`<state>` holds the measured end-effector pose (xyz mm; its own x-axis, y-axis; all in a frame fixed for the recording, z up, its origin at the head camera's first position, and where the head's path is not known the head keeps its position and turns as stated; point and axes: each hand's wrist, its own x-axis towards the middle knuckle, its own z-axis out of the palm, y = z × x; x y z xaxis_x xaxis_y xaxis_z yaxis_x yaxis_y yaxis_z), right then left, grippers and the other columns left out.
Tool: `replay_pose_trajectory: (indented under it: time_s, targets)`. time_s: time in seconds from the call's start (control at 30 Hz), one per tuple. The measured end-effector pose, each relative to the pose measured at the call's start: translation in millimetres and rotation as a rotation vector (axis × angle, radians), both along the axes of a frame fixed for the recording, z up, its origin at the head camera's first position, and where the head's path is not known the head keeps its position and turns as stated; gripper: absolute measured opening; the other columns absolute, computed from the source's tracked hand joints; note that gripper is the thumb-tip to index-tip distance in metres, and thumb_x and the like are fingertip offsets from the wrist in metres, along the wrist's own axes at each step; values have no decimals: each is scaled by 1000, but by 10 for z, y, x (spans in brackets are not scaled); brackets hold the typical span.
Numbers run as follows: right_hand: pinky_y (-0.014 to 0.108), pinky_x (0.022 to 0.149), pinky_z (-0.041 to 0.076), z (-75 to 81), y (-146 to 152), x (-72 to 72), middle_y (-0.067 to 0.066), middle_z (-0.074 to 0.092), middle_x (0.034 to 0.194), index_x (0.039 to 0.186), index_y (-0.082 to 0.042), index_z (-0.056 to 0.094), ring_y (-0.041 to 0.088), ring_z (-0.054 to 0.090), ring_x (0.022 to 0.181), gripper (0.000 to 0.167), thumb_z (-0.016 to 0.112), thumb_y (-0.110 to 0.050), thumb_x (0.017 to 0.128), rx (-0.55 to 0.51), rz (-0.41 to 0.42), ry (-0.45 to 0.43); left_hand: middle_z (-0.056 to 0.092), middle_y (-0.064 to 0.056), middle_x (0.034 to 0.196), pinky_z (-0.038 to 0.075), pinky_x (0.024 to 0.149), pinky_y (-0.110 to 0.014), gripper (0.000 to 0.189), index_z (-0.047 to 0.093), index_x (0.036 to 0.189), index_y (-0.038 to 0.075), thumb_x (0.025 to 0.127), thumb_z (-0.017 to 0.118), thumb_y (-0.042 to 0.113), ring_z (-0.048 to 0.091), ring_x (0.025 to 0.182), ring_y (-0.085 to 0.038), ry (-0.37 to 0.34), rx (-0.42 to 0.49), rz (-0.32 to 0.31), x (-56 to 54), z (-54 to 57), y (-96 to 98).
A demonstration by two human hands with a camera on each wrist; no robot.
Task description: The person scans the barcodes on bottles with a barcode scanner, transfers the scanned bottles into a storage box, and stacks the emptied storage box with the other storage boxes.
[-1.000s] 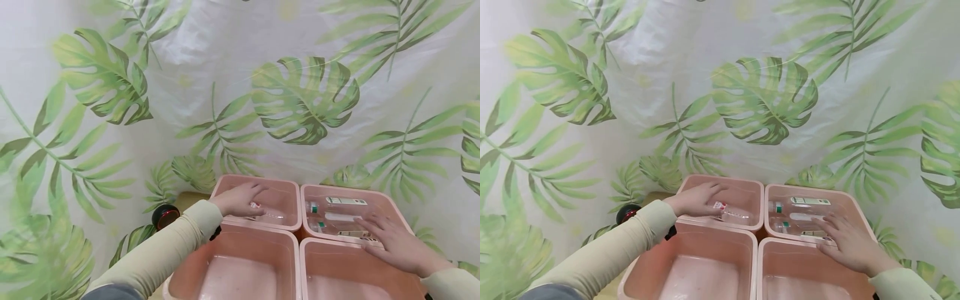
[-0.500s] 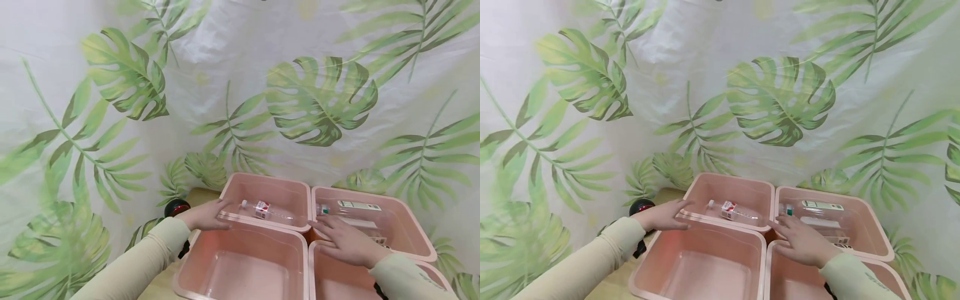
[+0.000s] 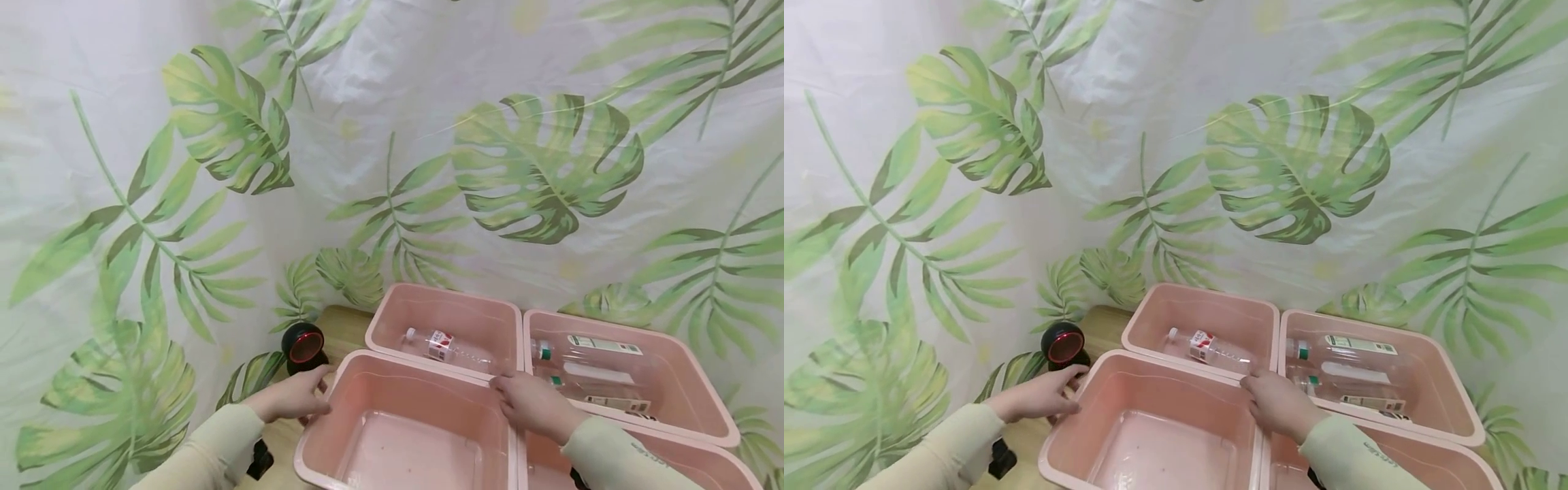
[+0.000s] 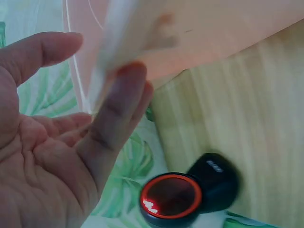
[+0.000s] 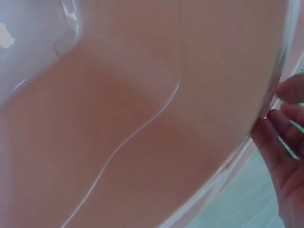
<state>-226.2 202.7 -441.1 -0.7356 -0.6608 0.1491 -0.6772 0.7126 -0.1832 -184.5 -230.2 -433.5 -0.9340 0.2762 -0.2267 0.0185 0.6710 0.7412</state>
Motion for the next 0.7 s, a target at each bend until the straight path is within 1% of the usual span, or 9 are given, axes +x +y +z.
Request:
replay_pose_trajectory:
  time_s: [0.07,0.17,0.27,0.33,0.47,0.53,0.6,0.67,0.7]
  targets:
    - [44,74,60,-22,-30,1,11,67,105,107,-1,71,30,70,93,17,72,-2,89,-5,-60,-26,56,-14,97,58,55,-40,67,43,143,-11,83,69,-4,62,73,-23,-63,87,5,101,-29,-75]
    - [43,72,59,-39,-87,-3,7,65,97,100,-4,70,26,69,87,9,72,-1,92,-37,-158,-65,56,-14,94,58,54,-36,51,48,135,-12,87,64,-4,61,76,-23,-160,207,5,238,-96,-176]
    - [42,70,58,-35,-131,2,3,61,89,95,-6,68,22,66,81,4,70,-2,95,-47,-214,-69,56,-13,93,57,51,-32,36,52,126,-10,93,61,0,61,80,-23,-241,287,23,325,-161,-213]
    - [43,69,57,-29,-154,6,5,60,88,93,-6,67,22,65,78,5,67,-1,96,-46,-236,-70,56,-12,93,56,51,-31,31,54,122,-9,94,61,1,59,82,-23,-261,315,41,350,-192,-210]
    - [44,72,58,-12,-198,11,8,63,91,94,-3,68,24,66,81,7,66,4,93,-68,-282,-82,55,-11,94,56,52,-30,28,54,119,-8,94,60,1,57,83,-23,-251,343,66,359,-223,-206]
    - [44,73,58,4,-219,7,8,64,90,93,-2,68,23,66,81,9,67,6,89,-87,-295,-89,55,-11,96,56,52,-29,30,53,121,-10,94,60,1,57,84,-22,-241,361,64,364,-208,-234]
    - [41,69,56,44,-239,0,6,63,84,89,-3,67,21,62,75,11,67,8,86,-109,-301,-104,57,-12,98,57,53,-30,33,52,124,-11,95,60,1,59,84,-23,-236,384,53,360,-149,-280]
    - [39,65,55,165,-248,0,7,65,84,91,-2,69,20,60,72,14,65,9,85,-139,-312,-153,58,-13,101,58,55,-31,36,50,128,-13,96,59,1,61,85,-23,-225,416,29,336,-24,-333]
    - [38,66,55,256,-240,1,7,67,86,94,-1,71,19,62,74,15,64,9,85,-145,-315,-167,59,-14,102,58,56,-32,38,48,130,-14,97,59,2,62,85,-24,-221,439,13,317,63,-355]
